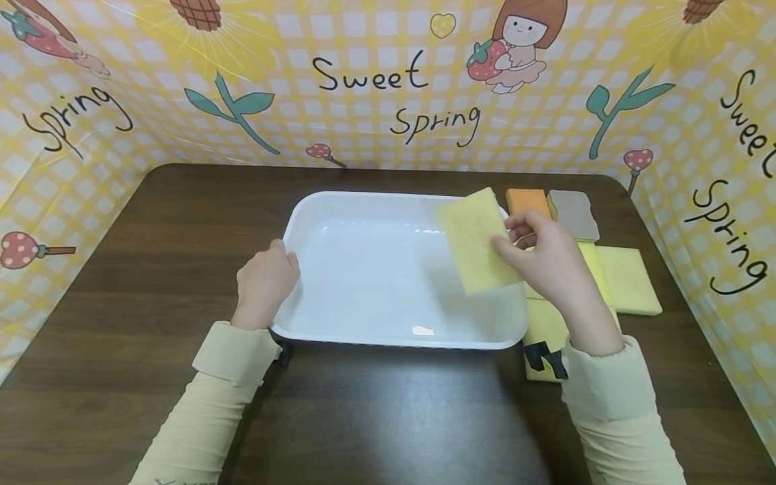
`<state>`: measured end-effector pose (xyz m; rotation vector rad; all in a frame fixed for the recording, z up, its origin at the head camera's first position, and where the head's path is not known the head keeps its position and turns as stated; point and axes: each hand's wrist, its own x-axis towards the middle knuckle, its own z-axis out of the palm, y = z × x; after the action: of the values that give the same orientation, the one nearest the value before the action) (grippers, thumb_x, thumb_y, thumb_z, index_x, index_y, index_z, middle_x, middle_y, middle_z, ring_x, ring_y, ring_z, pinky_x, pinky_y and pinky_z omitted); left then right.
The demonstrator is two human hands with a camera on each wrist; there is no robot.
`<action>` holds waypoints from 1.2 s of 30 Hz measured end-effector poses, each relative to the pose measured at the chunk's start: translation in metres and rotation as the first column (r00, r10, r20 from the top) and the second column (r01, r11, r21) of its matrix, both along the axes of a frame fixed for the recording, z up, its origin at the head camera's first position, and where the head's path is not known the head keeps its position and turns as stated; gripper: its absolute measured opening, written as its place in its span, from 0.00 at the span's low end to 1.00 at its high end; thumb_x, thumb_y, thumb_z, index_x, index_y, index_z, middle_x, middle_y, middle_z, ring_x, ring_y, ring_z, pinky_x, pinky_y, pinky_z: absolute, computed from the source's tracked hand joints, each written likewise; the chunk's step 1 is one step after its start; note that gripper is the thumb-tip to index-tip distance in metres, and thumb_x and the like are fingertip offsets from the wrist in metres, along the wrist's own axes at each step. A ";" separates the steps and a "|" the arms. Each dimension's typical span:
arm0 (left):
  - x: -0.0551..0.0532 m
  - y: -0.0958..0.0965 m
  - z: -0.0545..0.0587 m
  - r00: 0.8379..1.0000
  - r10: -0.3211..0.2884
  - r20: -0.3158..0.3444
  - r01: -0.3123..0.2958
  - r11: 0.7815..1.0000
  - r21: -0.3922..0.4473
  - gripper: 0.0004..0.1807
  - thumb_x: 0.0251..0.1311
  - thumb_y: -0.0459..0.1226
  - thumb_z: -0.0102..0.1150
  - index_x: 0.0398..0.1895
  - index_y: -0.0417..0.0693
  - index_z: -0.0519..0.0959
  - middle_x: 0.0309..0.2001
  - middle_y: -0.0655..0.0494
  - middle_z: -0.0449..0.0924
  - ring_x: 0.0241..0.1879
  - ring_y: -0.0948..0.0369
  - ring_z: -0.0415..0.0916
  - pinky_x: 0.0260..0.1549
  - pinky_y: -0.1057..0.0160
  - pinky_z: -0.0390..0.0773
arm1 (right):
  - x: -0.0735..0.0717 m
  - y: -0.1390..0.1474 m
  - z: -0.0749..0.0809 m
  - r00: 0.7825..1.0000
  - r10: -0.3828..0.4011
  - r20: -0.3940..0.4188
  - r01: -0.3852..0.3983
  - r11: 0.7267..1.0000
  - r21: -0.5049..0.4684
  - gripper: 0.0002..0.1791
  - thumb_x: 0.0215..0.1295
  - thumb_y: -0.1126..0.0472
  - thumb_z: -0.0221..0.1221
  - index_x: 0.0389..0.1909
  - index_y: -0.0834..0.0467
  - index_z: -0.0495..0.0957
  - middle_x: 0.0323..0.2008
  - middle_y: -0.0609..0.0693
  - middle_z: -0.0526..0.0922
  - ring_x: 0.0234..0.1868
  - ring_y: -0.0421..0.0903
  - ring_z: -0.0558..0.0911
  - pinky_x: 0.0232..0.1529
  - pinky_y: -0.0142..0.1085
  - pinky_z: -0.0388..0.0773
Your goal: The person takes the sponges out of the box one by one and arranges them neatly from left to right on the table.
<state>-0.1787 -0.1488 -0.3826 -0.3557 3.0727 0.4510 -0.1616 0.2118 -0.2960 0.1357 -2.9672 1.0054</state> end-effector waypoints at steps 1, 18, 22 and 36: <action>0.000 0.000 0.000 1.000 0.000 -0.001 0.000 1.000 0.000 0.17 0.69 0.36 0.38 0.45 0.29 0.72 0.23 0.39 0.77 0.16 0.54 0.71 0.12 0.62 0.66 | 0.000 0.001 -0.001 1.000 -0.001 -0.001 0.001 1.000 0.002 0.20 0.66 0.52 0.57 0.48 0.64 0.74 0.41 0.59 0.78 0.32 0.25 0.70 0.30 0.22 0.67; -0.001 0.000 0.000 1.000 0.007 0.017 -0.007 1.000 -0.002 0.17 0.69 0.37 0.39 0.46 0.29 0.71 0.23 0.39 0.77 0.16 0.54 0.72 0.12 0.62 0.66 | 0.003 0.027 -0.008 0.998 -0.064 0.011 0.063 0.997 0.048 0.24 0.67 0.47 0.54 0.51 0.63 0.74 0.43 0.61 0.80 0.30 0.19 0.66 0.35 0.29 0.64; 0.000 0.000 0.001 1.000 0.005 0.016 -0.005 1.000 -0.009 0.17 0.69 0.36 0.39 0.46 0.29 0.71 0.23 0.39 0.77 0.16 0.54 0.72 0.12 0.62 0.66 | 0.004 0.033 -0.008 0.996 -0.086 -0.004 0.086 0.995 0.046 0.22 0.67 0.48 0.54 0.50 0.63 0.75 0.42 0.60 0.80 0.29 0.16 0.66 0.34 0.29 0.64; -0.001 0.001 0.001 0.999 0.015 0.035 -0.016 1.000 0.010 0.18 0.69 0.37 0.38 0.47 0.29 0.71 0.26 0.38 0.78 0.19 0.51 0.75 0.14 0.59 0.70 | 0.009 0.048 -0.014 0.990 -0.132 0.051 0.129 0.990 0.054 0.24 0.68 0.48 0.52 0.52 0.64 0.74 0.45 0.64 0.79 0.29 0.16 0.65 0.32 0.28 0.65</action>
<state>-0.1801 -0.1482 -0.3814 -0.3833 3.0353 0.4554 -0.1528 0.2596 -0.3104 -0.0864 -3.0049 0.9347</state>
